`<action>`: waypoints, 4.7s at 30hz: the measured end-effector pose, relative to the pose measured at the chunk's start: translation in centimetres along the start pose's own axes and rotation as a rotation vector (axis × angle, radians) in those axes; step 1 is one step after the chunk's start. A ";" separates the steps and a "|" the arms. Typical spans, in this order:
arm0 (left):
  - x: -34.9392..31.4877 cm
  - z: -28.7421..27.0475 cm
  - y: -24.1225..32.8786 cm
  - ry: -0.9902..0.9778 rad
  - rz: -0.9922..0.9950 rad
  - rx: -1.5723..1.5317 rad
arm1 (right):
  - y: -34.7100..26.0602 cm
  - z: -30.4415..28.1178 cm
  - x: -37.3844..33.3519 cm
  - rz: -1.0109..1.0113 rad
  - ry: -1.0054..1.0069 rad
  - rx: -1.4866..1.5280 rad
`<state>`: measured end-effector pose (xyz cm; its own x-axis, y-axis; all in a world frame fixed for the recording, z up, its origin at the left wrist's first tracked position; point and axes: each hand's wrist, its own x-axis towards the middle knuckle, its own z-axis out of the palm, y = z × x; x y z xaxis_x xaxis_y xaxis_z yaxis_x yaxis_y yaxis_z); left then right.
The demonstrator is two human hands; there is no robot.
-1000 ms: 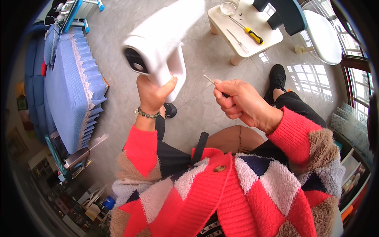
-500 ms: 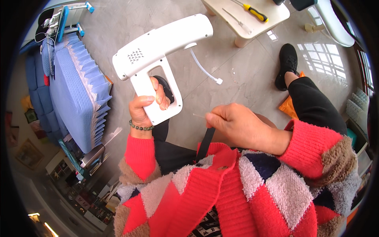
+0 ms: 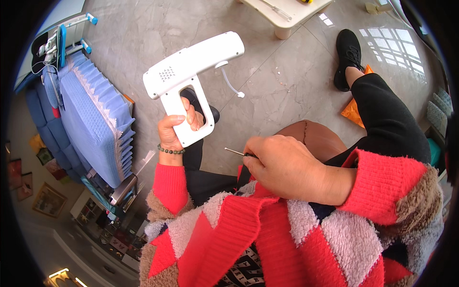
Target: The person uses a small screwdriver to remove multiple screws from a white handheld electronic device. They rotate the device to access different screw locations and place the removed screws on a nearby stool.
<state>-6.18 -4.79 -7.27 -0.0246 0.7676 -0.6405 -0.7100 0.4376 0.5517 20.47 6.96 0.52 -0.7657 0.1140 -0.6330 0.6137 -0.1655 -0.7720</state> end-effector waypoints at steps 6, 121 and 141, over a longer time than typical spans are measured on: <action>0.1 -0.2 -0.1 -0.012 -0.020 -0.012 | -0.1 0.3 -0.1 -0.002 0.047 -0.025; 1.7 7.3 3.7 0.305 0.123 -0.137 | 4.3 -23.3 18.4 -0.118 1.181 -0.814; 0.9 10.4 3.8 0.254 0.329 -0.198 | -7.7 -0.6 5.4 -0.505 0.548 -0.096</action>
<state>-1.62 2.41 -0.20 -0.4257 0.7006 -0.5727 -0.7559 0.0726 0.6507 11.75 9.42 2.99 -0.7683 0.6290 -0.1188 0.2467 0.1197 -0.9617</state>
